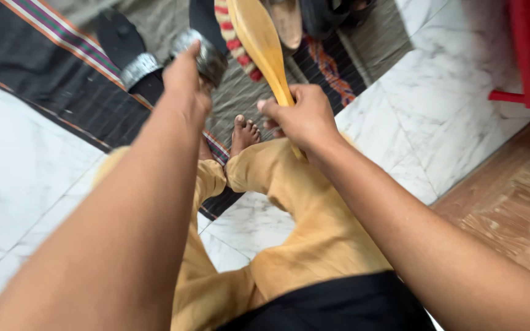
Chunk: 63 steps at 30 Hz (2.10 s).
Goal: The person uses a wooden-handled brush to clean several pairs of shoes and sandals. They pick up each item from a mat, brush the soles and uppers, then place them back on the mat or onto a nearby shoe rack.
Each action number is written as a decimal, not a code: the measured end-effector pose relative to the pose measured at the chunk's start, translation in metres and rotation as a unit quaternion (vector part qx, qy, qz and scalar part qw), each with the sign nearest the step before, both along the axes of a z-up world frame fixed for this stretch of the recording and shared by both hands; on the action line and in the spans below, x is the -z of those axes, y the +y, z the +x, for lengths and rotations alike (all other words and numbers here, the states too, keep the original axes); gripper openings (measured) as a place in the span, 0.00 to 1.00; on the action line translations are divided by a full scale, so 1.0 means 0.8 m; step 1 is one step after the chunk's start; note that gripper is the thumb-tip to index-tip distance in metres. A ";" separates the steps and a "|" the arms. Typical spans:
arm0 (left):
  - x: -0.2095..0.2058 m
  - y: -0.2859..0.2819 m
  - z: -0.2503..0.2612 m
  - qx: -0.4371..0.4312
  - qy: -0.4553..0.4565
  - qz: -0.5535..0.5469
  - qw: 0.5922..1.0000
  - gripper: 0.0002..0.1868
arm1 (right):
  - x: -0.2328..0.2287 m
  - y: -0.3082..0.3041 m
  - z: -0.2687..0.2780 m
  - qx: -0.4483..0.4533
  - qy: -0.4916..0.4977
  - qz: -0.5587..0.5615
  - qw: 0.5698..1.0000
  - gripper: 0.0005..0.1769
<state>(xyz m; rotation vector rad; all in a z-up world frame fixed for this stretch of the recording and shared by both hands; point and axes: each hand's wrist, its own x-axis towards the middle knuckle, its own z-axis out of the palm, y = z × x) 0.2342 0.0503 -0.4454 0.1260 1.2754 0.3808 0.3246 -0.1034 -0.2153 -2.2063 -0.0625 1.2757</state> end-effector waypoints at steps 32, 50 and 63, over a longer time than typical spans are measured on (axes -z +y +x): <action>-0.675 -0.125 0.012 0.356 -0.073 0.080 0.928 0.11 | -0.457 -0.198 -0.012 0.259 -0.062 0.046 0.963 0.14; -0.700 -0.221 0.093 0.529 -0.236 -0.099 0.809 0.17 | -0.500 -0.300 -0.128 0.510 -0.111 0.039 0.852 0.18; -0.750 -0.360 0.145 0.485 -0.346 -0.187 0.781 0.15 | -0.548 -0.422 -0.082 0.417 -0.360 -0.023 0.834 0.19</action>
